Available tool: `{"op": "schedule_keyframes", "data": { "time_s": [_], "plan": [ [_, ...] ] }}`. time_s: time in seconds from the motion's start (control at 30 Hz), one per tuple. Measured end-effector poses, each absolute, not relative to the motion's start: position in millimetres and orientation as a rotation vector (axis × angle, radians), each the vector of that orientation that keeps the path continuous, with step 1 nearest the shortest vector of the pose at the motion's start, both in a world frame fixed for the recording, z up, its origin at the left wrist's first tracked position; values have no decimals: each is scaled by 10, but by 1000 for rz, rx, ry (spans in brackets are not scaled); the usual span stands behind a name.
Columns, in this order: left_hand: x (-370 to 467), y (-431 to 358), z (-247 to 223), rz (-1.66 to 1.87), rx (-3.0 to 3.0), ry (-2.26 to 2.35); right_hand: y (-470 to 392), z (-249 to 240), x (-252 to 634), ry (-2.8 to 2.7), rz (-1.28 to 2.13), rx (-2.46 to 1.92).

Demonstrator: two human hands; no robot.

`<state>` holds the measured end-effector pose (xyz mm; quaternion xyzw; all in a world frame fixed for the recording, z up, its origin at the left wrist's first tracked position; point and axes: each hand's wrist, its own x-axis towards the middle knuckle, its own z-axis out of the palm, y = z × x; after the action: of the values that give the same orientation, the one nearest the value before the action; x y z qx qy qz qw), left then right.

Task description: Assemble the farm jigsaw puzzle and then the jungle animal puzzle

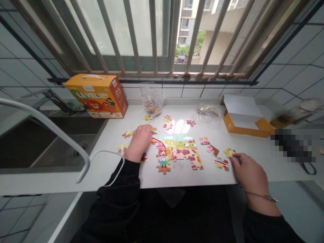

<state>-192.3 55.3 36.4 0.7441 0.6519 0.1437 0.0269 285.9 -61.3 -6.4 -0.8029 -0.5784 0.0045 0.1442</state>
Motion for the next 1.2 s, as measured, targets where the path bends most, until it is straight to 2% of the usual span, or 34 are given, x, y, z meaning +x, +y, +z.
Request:
{"op": "schedule_keyframes", "data": {
  "time_s": [0.37, 0.63, 0.87, 1.2],
  "plan": [
    [-2071, 859, 284, 470, 2317, 1880, -622, -147, 2889, -1660, -1, -2166],
    [-2098, 828, 254, 959, 2020, 1683, -629, -171, 2884, -1654, -39, -2127],
    [-1776, 581, 364, 966, 1740, 1226, -632, -172, 2878, -1670, -60, -2117],
    [-1616, 507, 170, 760, 2038, 1324, -597, -172, 2916, -1754, -66, -2103]
  ]
}}
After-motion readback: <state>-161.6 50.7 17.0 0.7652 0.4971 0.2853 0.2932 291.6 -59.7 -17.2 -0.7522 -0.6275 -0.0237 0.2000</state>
